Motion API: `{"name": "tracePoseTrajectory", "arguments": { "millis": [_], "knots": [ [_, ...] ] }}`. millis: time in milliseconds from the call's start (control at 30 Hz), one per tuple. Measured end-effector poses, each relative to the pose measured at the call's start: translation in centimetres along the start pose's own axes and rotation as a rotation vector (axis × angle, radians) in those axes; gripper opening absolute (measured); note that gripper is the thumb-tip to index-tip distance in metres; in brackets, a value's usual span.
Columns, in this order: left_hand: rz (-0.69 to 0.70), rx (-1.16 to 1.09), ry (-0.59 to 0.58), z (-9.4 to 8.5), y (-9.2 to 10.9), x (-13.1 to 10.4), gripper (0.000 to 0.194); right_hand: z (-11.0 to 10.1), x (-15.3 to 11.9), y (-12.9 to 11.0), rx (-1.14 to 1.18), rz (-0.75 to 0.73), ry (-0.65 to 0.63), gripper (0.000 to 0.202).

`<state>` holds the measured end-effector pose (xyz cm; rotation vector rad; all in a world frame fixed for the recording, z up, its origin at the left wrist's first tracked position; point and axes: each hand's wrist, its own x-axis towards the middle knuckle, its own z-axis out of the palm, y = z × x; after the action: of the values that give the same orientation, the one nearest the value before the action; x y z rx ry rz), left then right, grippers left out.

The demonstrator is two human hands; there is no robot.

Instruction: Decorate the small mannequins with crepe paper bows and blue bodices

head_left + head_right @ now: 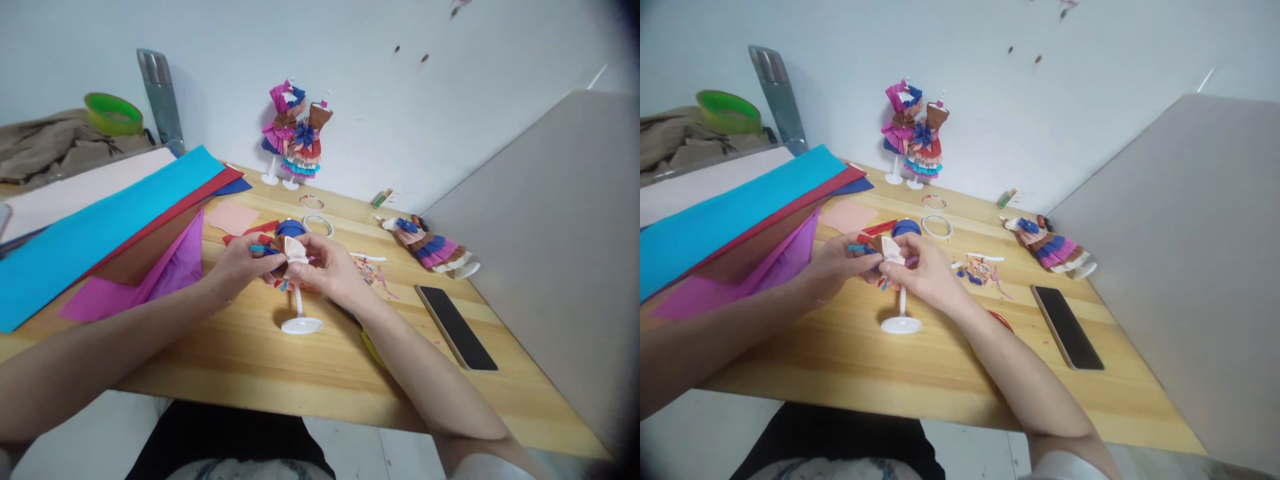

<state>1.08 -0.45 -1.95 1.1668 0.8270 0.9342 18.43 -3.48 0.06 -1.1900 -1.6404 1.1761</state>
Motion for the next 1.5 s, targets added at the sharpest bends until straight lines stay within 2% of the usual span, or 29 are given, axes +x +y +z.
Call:
{"name": "tracePoseTrajectory", "arguments": {
  "millis": [133,267,367,467,567,667,800,900,1067,1333,1500],
  "knots": [
    [-0.019,-0.023,0.03,-0.1,-0.3,0.2,0.034,0.4,0.2,0.3,0.046,0.014,0.009,0.031],
    [0.014,-0.024,-0.038,-0.4,-0.6,0.4,0.033,0.4,0.6,0.8,0.159,0.075,0.037,0.026],
    [0.002,-0.02,-0.108,-0.5,-0.7,0.6,0.037,0.2,0.6,0.8,0.223,0.11,0.052,0.029],
    [-0.026,-0.014,-0.101,-0.6,-0.7,0.7,0.044,0.1,0.6,0.8,0.278,0.129,0.051,0.035],
    [-0.035,-0.025,-0.099,-0.5,-0.7,0.6,0.041,0.2,0.5,0.9,0.323,0.123,-0.005,0.039],
    [-0.022,-0.029,-0.084,-0.4,-0.7,0.5,0.032,0.3,0.4,0.8,0.264,0.097,-0.022,0.04],
    [-0.02,0.005,-0.071,-0.5,-0.7,0.6,0.028,0.1,0.2,0.3,0.076,0.02,0.034,0.038],
    [-0.015,0.051,-0.119,-0.6,-0.8,0.6,0.024,0.0,0.1,0.1,0.035,0.003,0.045,0.031],
    [-0.023,0.085,-0.234,-0.6,-0.5,0.1,0.017,-0.3,-0.2,-0.3,0.124,0.08,-0.033,0.028],
    [-0.116,-0.038,-0.425,-0.6,-0.2,-0.3,0.019,-1.8,0.0,0.9,-0.005,-0.183,-0.142,0.018],
    [-0.097,-0.046,-0.528,-0.8,-0.2,-0.4,0.017,-1.7,-0.1,0.7,0.021,-0.185,-0.161,0.025]
  ]
}}
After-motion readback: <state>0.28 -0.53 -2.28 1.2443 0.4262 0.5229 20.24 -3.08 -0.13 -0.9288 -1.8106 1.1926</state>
